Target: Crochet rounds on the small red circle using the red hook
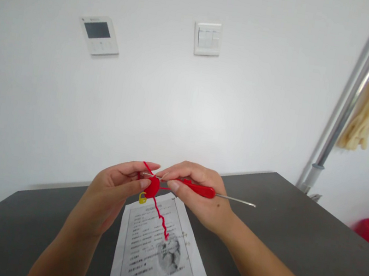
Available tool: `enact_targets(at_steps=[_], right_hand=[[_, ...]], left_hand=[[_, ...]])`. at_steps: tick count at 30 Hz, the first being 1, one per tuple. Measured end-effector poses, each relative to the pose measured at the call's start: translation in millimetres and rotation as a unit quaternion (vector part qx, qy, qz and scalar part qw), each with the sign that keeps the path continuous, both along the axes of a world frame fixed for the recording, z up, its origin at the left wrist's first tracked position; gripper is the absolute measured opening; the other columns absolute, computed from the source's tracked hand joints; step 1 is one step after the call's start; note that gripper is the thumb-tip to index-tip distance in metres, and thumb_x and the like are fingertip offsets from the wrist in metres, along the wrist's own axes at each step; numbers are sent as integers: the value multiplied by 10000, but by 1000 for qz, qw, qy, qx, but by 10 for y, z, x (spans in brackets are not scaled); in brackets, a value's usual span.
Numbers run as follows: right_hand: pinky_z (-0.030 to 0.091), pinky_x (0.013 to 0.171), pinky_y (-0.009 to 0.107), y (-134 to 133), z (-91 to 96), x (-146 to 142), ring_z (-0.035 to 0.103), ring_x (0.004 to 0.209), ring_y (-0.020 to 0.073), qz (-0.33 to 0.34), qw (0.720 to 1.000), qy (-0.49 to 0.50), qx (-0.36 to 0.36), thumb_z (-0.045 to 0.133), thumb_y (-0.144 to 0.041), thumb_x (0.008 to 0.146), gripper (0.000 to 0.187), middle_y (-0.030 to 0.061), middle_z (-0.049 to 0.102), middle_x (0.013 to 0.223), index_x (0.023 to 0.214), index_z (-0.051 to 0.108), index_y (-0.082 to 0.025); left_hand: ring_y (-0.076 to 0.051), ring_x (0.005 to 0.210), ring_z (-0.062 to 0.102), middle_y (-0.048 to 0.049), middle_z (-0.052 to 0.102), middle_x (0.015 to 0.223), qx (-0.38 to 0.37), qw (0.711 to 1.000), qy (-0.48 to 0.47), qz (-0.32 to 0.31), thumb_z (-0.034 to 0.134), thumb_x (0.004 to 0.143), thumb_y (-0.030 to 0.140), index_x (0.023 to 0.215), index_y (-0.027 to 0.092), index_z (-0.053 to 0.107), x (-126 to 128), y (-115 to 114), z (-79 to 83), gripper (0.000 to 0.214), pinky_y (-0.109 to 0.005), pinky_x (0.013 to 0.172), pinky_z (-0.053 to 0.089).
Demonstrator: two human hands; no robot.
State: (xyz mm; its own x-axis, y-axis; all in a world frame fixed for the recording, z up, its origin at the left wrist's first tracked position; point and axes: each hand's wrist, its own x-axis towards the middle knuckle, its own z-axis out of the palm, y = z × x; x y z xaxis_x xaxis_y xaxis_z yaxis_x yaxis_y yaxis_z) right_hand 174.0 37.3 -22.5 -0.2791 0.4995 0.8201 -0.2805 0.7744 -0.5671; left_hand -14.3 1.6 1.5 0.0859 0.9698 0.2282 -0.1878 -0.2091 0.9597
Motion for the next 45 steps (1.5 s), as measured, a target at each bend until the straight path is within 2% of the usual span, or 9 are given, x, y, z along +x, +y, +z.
enact_targets(at_steps=[3, 6, 9, 14, 21, 25, 33, 40, 45], right_hand=[[581, 853, 321, -3, -15, 8, 711, 962, 179, 22, 999, -25, 23, 705, -246, 915, 32, 58, 739, 1025, 934, 687, -227], [573, 846, 342, -11, -20, 9, 679, 952, 182, 25, 998, -38, 36, 704, -256, 910, 90, 55, 691, 1038, 886, 623, -226], [571, 841, 317, -2, -6, 13, 676, 956, 166, -18, 995, -64, 78, 648, -210, 943, 32, 51, 685, 1038, 929, 627, -230], [579, 873, 293, 26, 28, 32, 707, 992, 157, -88, 973, -120, 178, 619, -142, 952, 187, 67, 750, 1057, 1116, 662, -222], [607, 853, 296, -1, 32, 24, 733, 993, 172, -112, 969, -86, 203, 628, -113, 934, 225, 73, 776, 1051, 1119, 690, -223], [609, 830, 278, -6, 15, 20, 745, 952, 166, -110, 976, -67, 174, 659, -119, 921, 202, 51, 786, 997, 1073, 711, -241], [622, 837, 286, 16, 7, 7, 758, 938, 163, -32, 997, -23, 64, 667, -243, 949, 122, 34, 794, 986, 1027, 755, -277], [623, 847, 274, 45, -3, 6, 759, 949, 160, -21, 999, -7, 38, 683, -247, 940, 114, 34, 799, 997, 1009, 770, -273], [630, 826, 276, 45, -3, -4, 766, 947, 169, 3, 1000, 4, 27, 692, -269, 935, 117, 33, 802, 1007, 1021, 771, -283]], left_hand=[[-120, 701, 657, 5, 749, 707, -4, 1000, 7, 2, 853, 654, 191, 881, 210, 812, 16, -21, 19, 232, -220, 690, 513], [-125, 728, 667, 5, 746, 714, 3, 1000, 18, 0, 822, 689, 190, 887, 206, 808, 35, -41, 29, 199, -213, 690, 513], [-131, 745, 667, -7, 753, 753, 11, 999, 38, -1, 791, 725, 194, 915, 199, 805, 42, -48, 24, 191, -224, 708, 517], [-116, 730, 639, -3, 745, 775, 17, 999, 35, -1, 801, 733, 207, 953, 207, 796, 13, -42, -4, 220, -218, 699, 506], [-95, 705, 613, 15, 709, 748, 20, 999, 36, -4, 792, 744, 195, 956, 216, 800, -14, -60, 18, 214, -199, 678, 488], [-91, 684, 594, 21, 687, 720, 16, 999, 41, 10, 784, 740, 189, 946, 216, 804, -24, -76, 49, 209, -199, 656, 473], [-120, 723, 605, 2, 705, 756, 33, 997, 62, 35, 785, 736, 197, 980, 210, 798, -24, -59, 14, 244, -243, 704, 480], [-94, 678, 579, 23, 664, 715, 21, 999, 21, 21, 784, 716, 173, 921, 219, 802, -9, -85, 68, 211, -207, 648, 463], [-102, 687, 576, 24, 660, 716, 22, 999, 41, 28, 777, 729, 183, 947, 216, 797, -17, -90, 76, 221, -219, 656, 459]])
